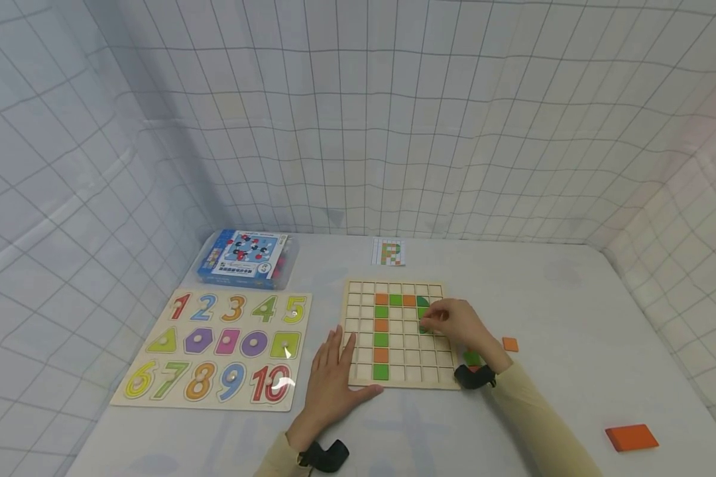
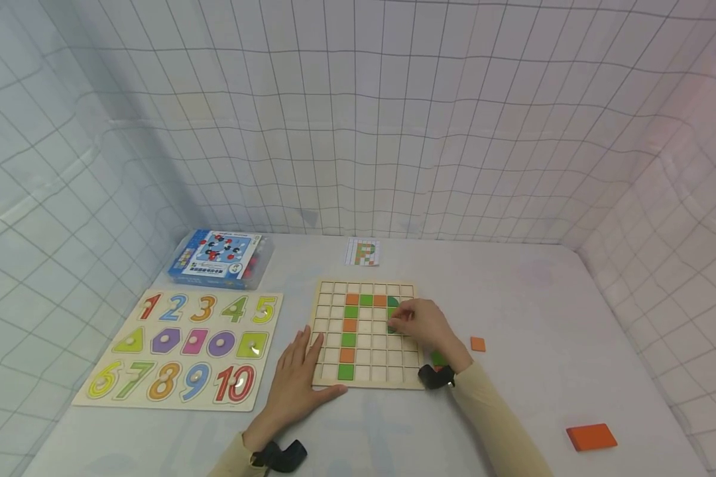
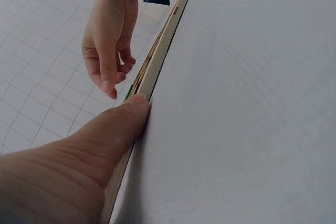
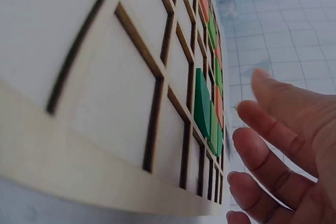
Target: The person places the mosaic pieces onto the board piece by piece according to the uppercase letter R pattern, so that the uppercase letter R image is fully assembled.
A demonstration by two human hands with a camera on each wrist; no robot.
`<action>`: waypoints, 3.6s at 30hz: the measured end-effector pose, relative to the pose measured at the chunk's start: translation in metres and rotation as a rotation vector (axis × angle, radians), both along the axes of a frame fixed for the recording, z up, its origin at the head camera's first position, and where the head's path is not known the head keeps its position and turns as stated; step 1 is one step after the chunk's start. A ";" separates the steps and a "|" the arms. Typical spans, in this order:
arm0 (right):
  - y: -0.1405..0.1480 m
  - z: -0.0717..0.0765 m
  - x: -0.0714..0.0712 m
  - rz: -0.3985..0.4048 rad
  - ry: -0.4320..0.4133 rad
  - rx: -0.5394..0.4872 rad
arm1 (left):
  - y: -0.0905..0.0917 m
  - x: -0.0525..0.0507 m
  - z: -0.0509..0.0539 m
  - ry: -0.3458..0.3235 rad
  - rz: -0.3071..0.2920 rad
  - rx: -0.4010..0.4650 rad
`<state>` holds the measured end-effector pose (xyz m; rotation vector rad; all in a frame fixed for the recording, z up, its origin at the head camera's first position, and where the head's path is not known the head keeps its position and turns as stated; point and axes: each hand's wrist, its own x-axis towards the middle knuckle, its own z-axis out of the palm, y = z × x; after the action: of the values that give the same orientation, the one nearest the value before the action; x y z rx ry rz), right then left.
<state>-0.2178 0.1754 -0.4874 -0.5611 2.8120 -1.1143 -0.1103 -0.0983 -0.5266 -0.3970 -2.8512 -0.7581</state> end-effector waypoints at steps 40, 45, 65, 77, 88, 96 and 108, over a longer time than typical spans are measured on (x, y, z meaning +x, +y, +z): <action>0.108 -0.006 0.059 -0.320 0.088 0.075 | 0.000 0.000 0.000 -0.024 0.002 0.010; 0.111 -0.009 0.062 -0.300 0.149 0.119 | 0.001 0.000 0.000 -0.030 0.002 0.012; 0.113 -0.008 0.068 -0.363 0.044 0.185 | 0.000 0.000 -0.001 -0.009 -0.001 0.012; 0.092 0.002 0.059 -0.397 0.045 0.032 | 0.000 0.000 -0.003 -0.002 -0.004 0.011; 0.018 0.013 0.023 -0.240 0.009 -0.078 | -0.001 0.000 -0.003 0.009 -0.007 0.013; -0.017 0.008 0.008 -0.072 0.018 -0.045 | -0.001 0.000 -0.003 -0.025 -0.003 0.009; -0.033 0.006 0.000 -0.026 0.011 0.054 | 0.000 0.000 -0.004 -0.014 0.004 -0.008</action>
<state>-0.2176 0.1421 -0.4814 -0.5293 2.8568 -1.0393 -0.1101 -0.0987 -0.5309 -0.3888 -2.8680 -0.7526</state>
